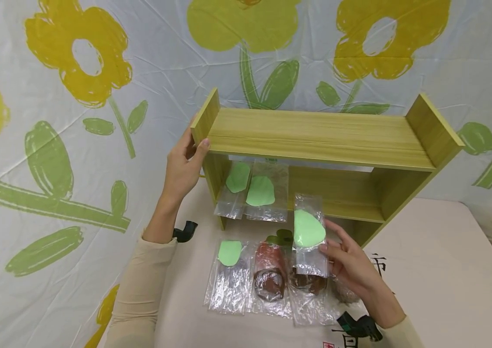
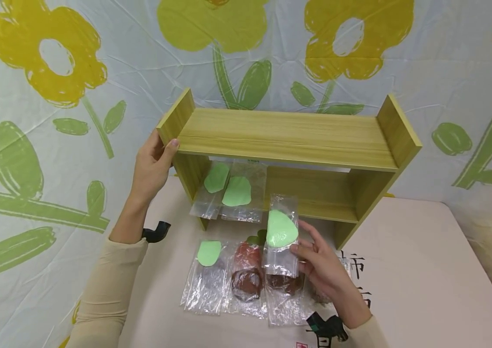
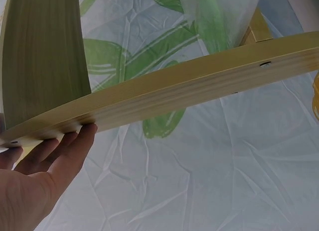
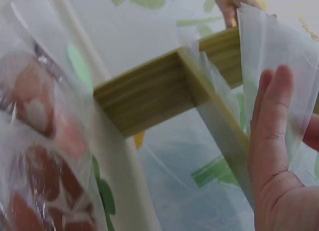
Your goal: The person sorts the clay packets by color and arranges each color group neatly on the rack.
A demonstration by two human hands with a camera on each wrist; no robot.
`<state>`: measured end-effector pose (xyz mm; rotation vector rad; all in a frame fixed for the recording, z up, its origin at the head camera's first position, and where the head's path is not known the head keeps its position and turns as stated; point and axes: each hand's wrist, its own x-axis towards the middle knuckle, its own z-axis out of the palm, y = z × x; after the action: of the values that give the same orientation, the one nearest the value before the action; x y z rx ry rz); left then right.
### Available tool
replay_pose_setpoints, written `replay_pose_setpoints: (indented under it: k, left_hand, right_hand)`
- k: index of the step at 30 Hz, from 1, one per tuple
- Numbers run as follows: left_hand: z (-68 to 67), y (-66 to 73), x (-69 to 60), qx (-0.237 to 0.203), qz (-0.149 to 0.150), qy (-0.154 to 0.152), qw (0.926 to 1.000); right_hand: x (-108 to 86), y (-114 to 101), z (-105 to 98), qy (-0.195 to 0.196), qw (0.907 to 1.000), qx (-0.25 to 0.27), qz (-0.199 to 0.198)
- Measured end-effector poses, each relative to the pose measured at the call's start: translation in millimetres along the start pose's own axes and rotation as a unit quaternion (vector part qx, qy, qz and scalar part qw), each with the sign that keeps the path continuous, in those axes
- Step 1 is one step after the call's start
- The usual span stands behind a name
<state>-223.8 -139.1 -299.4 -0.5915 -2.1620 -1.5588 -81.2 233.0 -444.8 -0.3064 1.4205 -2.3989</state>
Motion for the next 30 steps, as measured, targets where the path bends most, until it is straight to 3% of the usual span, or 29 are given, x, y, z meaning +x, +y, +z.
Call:
replay_pose_setpoints:
  k: [4, 7, 10, 14, 19, 26, 30]
  left_hand:
    - [-0.4, -4.8, 0.2, 0.001, 0.004, 0.0, 1.0]
    - [0.2, 11.1, -2.3, 0.004, -0.002, -0.002, 1.0]
    - [0.3, 11.5, -2.4, 0.002, -0.004, -0.002, 1.0]
    - [-0.4, -4.4, -0.6, -0.002, 0.0, 0.0, 1.0]
    - [-0.7, -2.7, -1.4, -0.004, -0.002, 0.0, 1.0]
    - [-0.4, -2.3, -0.7, -0.001, 0.002, 0.002, 1.0]
    - [-0.4, -3.7, -1.1, -0.002, 0.003, 0.002, 1.0]
  right_hand:
    - [1.6, -0.3, 2.9, 0.029, 0.9984, 0.044, 0.022]
    - [1.6, -1.0, 3.4, 0.032, 0.9948, 0.093, 0.026]
    - [1.5, -1.4, 2.6, 0.031, 0.9872, 0.154, 0.029]
    - [1.9, -0.7, 1.4, 0.029, 0.9753, 0.217, 0.033]
    - [3.4, 0.9, 3.0, -0.013, 0.9717, 0.234, 0.028]
    - [2.4, -0.3, 8.7, -0.018, 0.973, 0.223, 0.056]
    - [5.9, 0.5, 10.2, -0.041, 0.9621, 0.264, 0.054]
